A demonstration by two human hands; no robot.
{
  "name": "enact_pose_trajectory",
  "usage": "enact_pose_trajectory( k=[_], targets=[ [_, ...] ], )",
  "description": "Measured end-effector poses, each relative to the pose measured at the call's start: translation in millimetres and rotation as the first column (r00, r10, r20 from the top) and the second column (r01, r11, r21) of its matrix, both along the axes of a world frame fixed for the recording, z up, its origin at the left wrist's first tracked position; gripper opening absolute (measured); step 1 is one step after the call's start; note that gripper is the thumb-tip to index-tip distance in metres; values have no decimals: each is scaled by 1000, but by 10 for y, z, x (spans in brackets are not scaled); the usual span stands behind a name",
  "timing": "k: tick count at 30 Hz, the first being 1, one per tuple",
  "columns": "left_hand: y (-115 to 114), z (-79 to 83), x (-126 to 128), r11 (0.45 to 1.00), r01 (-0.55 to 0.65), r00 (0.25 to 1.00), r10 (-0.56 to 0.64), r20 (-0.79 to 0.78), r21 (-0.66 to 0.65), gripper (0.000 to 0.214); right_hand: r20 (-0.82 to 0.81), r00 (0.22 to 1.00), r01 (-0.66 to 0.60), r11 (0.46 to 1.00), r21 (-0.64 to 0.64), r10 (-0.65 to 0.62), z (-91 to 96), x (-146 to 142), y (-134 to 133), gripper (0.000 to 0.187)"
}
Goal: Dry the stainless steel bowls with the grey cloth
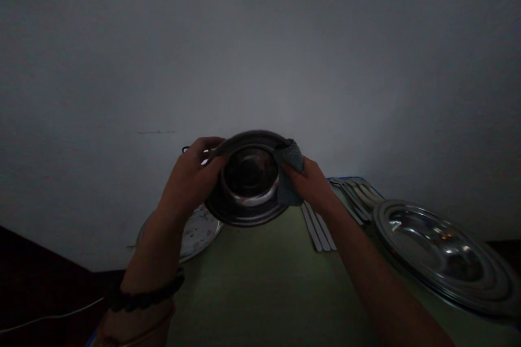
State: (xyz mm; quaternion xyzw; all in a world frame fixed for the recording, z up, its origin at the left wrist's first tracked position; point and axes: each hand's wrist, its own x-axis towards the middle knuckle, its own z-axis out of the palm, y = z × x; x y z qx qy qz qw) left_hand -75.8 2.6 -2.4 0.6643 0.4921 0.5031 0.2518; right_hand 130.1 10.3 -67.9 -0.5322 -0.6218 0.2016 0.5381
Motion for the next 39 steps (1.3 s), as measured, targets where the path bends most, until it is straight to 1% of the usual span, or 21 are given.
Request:
enact_pose_trajectory(
  k=[1, 2, 3, 5, 6, 8, 12, 16, 17, 19, 21, 22, 24, 26, 29, 31, 32, 34, 35, 37, 39],
  targets=[
    [-12, -4, 3, 998, -4, 992, 12, -126, 68, 32, 112, 994, -9, 1000, 13, 7, 50, 34, -30, 21],
    [-26, -8, 11, 993, 24, 972, 5, -235, 120, 30, 206, 978, -26, 999, 21, 21, 93, 53, -59, 19],
    [-36, -13, 19, 988, 68, 950, -21, -311, 141, 29, 276, 960, -41, 999, 26, 33, 126, 59, -85, 18],
    [-38, -29, 23, 982, 142, 914, -81, -399, 127, 29, 352, 935, -58, 998, 32, 43, 161, 43, -126, 17],
    [-28, -38, 17, 979, 175, 902, -116, -415, 105, 32, 368, 929, -54, 998, 39, 36, 167, 27, -141, 18],
    [3, -58, -11, 975, 213, 892, -164, -420, 71, 35, 379, 926, -23, 998, 57, 0, 165, -11, -167, 26],
    [40, -62, -56, 976, 213, 890, -172, -423, 52, 35, 409, 912, 25, 999, 40, -39, 169, -82, -205, 42],
    [21, -31, -42, 973, 226, 911, -197, -364, 39, 33, 434, 898, 51, 996, 68, -76, 175, -88, -190, 35],
    [17, -27, -39, 980, 192, 926, -164, -340, 51, 32, 414, 905, 72, 994, 82, -100, 164, -82, -175, 34],
    [16, -33, -42, 992, 59, 966, -29, -256, 112, 31, 330, 930, 135, 986, 102, -162, 121, -80, -139, 36],
    [22, -55, -51, 976, -106, 987, 127, -100, 189, 31, 221, 953, 194, 977, 89, -210, 52, -109, -104, 39],
    [25, -70, -55, 960, -180, 982, 188, -13, 216, 31, 171, 960, 212, 974, 73, -222, 13, -135, -89, 39],
    [29, -97, -57, 930, -274, 961, 256, 104, 246, 32, 98, 972, 212, 976, 42, -216, -57, -191, -67, 36],
    [32, -111, -56, 918, -296, 954, 273, 120, 266, 32, 79, 975, 207, 978, 32, -209, -93, -217, -53, 34],
    [40, -99, -67, 927, -272, 961, 274, 30, 257, 26, 176, 963, 196, 979, 59, -203, -60, -146, -50, 31],
    [48, -80, -86, 963, -184, 970, 211, -125, 196, 25, 286, 941, 166, 983, 82, -183, 5, -50, -64, 29],
    [51, -73, -96, 982, -114, 963, 147, -226, 152, 26, 341, 927, 134, 987, 87, -156, 41, -4, -76, 28],
    [54, -67, -112, 998, 43, 909, -16, -417, 56, 30, 433, 897, 64, 995, 76, -91, 108, 67, -108, 27],
    [55, -67, -117, 995, 94, 874, -70, -481, 26, 32, 462, 885, 37, 997, 65, -63, 134, 89, -126, 26],
    [51, -71, -121, 991, 132, 821, -97, -563, 21, 33, 488, 872, 14, 998, 55, -39, 170, 107, -157, 26],
    [44, -75, -123, 992, 118, 777, -63, -626, 46, 32, 505, 862, 16, 998, 57, -43, 185, 105, -176, 25]
  ],
)
